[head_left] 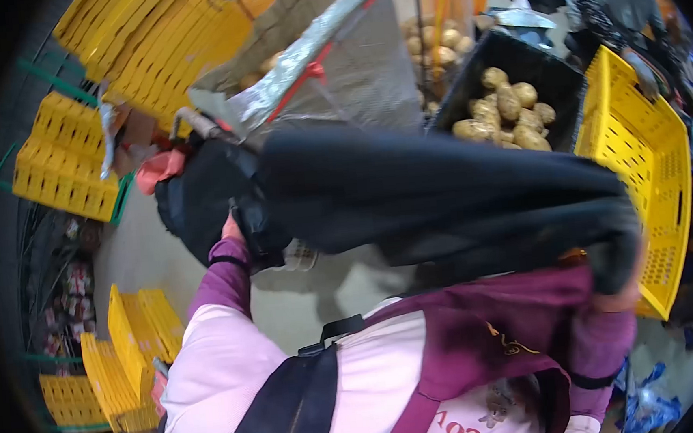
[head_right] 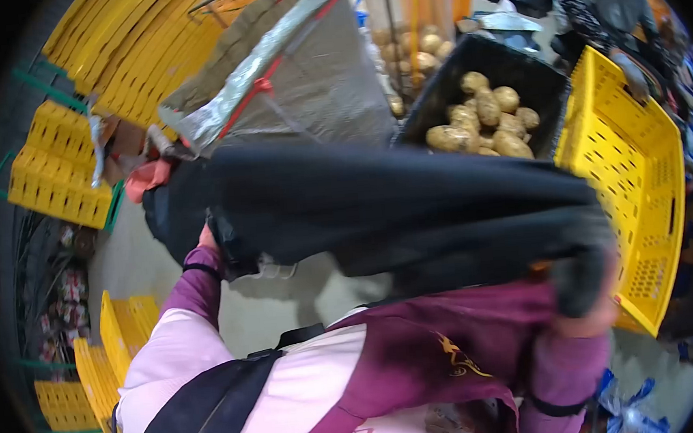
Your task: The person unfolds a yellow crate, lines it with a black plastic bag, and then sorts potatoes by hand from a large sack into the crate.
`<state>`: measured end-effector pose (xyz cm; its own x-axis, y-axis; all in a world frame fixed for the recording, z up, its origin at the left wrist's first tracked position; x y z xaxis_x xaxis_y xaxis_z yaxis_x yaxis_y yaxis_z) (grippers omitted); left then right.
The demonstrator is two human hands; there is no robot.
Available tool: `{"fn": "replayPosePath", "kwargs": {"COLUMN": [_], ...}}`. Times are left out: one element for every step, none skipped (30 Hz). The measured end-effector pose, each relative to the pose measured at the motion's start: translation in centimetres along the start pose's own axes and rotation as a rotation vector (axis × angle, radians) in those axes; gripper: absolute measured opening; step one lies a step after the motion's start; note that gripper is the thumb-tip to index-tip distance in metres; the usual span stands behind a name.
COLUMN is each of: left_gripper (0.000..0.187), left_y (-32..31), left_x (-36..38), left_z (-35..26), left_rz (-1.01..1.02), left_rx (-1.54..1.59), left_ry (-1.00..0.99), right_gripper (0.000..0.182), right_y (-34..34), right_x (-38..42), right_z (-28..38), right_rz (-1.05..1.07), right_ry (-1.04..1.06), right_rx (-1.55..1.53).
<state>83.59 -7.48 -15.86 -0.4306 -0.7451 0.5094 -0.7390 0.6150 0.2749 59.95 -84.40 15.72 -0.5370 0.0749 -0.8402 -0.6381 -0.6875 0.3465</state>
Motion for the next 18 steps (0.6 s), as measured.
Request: {"fn": "replayPosePath", "kwargs": {"left_gripper": [0.058,0.057,0.056,0.055,0.054,0.053,0.052,0.051,0.050,0.049,0.048,0.046,0.045,0.044,0.043,0.038,0.033,0.031], "left_y": [-0.6,-0.9,-0.7,-1.3,-1.8,-3.2,-4.6,-6.3,-7.8,-9.4,-10.8,-12.3,-13.6,-14.3,-15.4,-18.0,-19.9,-21.7], "left_x": [0.0,0.0,0.2,0.7,1.4,2.5,3.9,5.6,8.1,11.1,14.2,17.6,21.0,24.9,31.2,35.4,43.1,47.6], "left_z": [-1.1,-2.0,-2.9,-3.7,-4.6,-5.3,-5.8,-6.2,-5.8,-5.1,-4.1,-2.7,-1.2,1.3,3.2,3.4,2.9,2.5], "left_rz": [0.037,0.068,0.102,0.134,0.172,0.220,0.278,0.359,0.466,0.611,0.787,1.023,1.301,1.650,1.830,1.423,1.011,0.868], "left_rx": [-0.081,-0.194,-0.355,-0.525,-0.731,-0.954,-1.189,-1.413,-1.653,-1.890,-2.099,-2.272,-2.388,-2.424,-2.413,-2.479,-2.498,-2.354], "left_ry": [-0.045,-0.104,-0.179,-0.248,-0.329,-0.409,-0.481,-0.546,-0.596,-0.639,-0.687,-0.755,-0.877,-1.037,-1.274,-1.444,-1.540,-1.821], "right_gripper": [0.013,0.025,0.037,0.037,0.039,0.048,0.044,0.041,0.039,0.037,0.039,0.040,0.041,0.042,0.043,0.043,0.043,0.042], "right_y": [8.7,17.9,23.4,25.7,29.8,34.4,34.6,34.9,35.1,32.0,33.1,32.4,31.7,32.0,32.3,30.9,31.1,32.0], "right_x": [6.4,7.5,6.5,6.1,6.3,8.6,8.0,7.7,7.7,5.8,5.6,4.1,3.3,3.4,3.9,0.8,-0.2,-1.2], "right_z": [-9.8,-10.8,-7.7,-5.0,-4.9,-7.4,-9.7,-11.6,-13.3,-15.5,-15.3,-17.4,-17.9,-19.0,-19.2,-19.2,-19.3,-20.3], "right_rz": [0.016,0.050,0.111,0.251,0.204,0.199,0.032,-0.341,-0.665,-0.549,-1.084,-0.847,-0.573,-0.869,-1.145,-0.427,-0.428,-0.620], "right_ry": [-0.768,-0.559,-0.328,0.004,-0.123,-0.166,-0.422,-0.603,-0.637,-0.613,-0.639,-0.516,-0.372,-0.511,-0.635,-0.244,-0.227,-0.308], "right_rx": [0.010,0.530,1.048,1.346,1.461,1.212,0.780,-0.043,-0.496,-1.180,-0.642,-0.969,-1.273,-1.019,-0.751,-1.409,-1.410,-1.190]}}
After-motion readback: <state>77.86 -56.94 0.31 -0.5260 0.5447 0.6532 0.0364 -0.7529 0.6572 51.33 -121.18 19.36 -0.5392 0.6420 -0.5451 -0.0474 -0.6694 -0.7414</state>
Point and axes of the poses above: each hand's wrist, its own x-axis away from the middle knuckle, its own y-axis out of the back of the hand, z = x × y, the point moved 10 cm from there along -x, towards the middle knuckle, and after that the axes turned 7 degrees about -z, right-handed, at the moved point
